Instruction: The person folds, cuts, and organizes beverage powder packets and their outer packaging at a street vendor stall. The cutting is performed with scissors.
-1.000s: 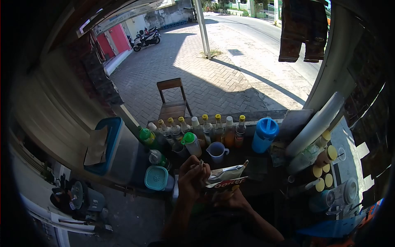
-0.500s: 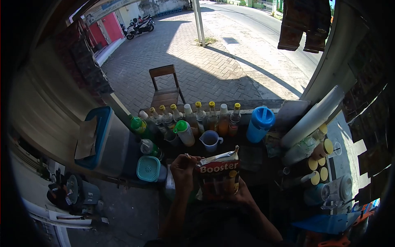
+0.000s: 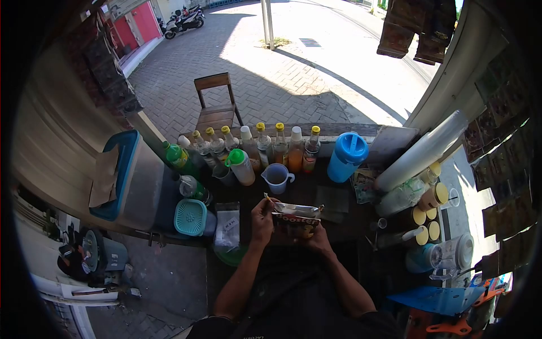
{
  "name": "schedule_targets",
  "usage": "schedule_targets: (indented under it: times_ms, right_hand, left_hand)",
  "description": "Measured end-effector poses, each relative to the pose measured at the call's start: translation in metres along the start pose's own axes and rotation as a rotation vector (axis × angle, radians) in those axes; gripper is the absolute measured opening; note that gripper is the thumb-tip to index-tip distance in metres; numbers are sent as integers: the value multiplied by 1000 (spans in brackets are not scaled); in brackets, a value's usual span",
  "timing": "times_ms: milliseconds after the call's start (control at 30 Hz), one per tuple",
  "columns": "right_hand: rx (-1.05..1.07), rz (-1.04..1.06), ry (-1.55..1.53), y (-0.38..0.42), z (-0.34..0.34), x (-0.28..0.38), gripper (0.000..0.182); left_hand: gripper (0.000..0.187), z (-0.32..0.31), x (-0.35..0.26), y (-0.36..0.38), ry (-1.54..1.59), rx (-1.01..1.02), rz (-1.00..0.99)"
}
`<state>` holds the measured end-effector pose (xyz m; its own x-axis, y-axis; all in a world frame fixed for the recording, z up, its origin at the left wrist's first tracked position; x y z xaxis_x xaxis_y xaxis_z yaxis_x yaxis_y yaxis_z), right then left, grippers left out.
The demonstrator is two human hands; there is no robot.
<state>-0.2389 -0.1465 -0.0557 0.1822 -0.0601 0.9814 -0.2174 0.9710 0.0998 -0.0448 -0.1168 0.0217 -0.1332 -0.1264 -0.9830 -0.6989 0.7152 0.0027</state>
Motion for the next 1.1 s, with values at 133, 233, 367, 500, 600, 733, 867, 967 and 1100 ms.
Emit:
schedule_targets:
  times_ms: [133,233,367,500,600,733,867,967,1100]
  right_hand:
    - [102,75,215,-27,0,-10,80]
    - [4,144,-15,-37,32,15,77]
    - [16,525,398,-35,30,106,43]
    - [227,652,648,-42,-4,114,24]
    - [324,665,619,-41,-17,107,19]
    - [144,692,652,-48,-9,112,10]
    - [110,701,655,-48,-9,111,3]
    - [37,643,640,-61,0,107,4]
    - [112,321,189,-72,13,86,37]
  left_hand:
    - [22,6,49,0,19,-5,0]
    - [22,17,70,-2,31,-19,20]
    - [18,18,66,-12,-176,195,82]
    - [29,8,33,-27,-645,473,3]
    - [27,-1,20,-36,-700,572,-133]
    - [18,-15,5,-31,-669,480,-419]
    - [17,-13,-6,-25,-650,352,-608]
    - [12,-12,-1,-30,-688,353,-604]
    - [28,19,39,-51,-560,346,-50]
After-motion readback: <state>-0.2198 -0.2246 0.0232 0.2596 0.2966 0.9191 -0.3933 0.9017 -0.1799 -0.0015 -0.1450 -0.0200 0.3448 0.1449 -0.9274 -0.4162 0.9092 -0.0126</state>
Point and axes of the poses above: each hand's wrist, its own y-axis away from the middle knuckle, its own z-axis out of the back of the hand, x = y × z, the point moved 9 cm from there along -y, towards the middle knuckle, and after that the axes turned 15 degrees about -x, right-handed, at the moved point
